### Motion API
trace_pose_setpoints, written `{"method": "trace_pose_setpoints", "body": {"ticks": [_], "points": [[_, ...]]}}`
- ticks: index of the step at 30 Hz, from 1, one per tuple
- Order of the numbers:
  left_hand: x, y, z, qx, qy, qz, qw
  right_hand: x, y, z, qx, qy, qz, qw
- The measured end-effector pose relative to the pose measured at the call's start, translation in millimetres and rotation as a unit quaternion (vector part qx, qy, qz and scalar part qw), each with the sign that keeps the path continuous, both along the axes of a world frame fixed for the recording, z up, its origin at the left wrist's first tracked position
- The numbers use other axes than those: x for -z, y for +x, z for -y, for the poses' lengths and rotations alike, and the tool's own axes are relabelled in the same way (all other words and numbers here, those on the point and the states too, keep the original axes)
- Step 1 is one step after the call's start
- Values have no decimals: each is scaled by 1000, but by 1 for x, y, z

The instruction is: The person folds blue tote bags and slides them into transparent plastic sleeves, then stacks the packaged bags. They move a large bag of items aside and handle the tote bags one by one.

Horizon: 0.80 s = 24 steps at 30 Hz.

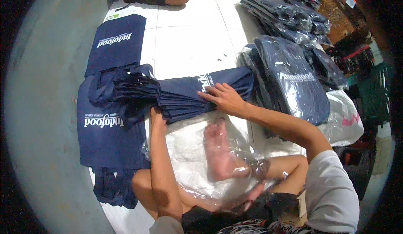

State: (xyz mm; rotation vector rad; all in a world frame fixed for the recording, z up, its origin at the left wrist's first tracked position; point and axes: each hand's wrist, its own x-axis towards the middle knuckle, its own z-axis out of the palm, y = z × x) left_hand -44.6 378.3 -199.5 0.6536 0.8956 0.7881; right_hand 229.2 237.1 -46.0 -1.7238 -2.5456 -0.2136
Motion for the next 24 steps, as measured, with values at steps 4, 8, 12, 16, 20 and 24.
{"method": "trace_pose_setpoints", "body": {"ticks": [4, 8, 12, 16, 20, 24], "points": [[-14, 2, -4, -44, -56, -37, 997, -10, -9, 15, 21, -72, -34, 997], [-21, 15, -13, -33, -75, -31, 996, 0, -22, 12, 44, -39, 102, 993], [-89, 23, -2, -15, -144, 53, 988, 17, -21, 4, 98, -81, -6, 992], [-127, 31, 3, -42, -145, 234, 960, -1, -7, -5, 129, -20, -25, 991], [-207, 13, 18, -43, -117, 420, 899, -136, 0, -19, 167, 38, -209, 963], [-251, 16, 45, 39, 317, 99, 943, -287, -6, 24, 140, 64, -279, 948]]}}
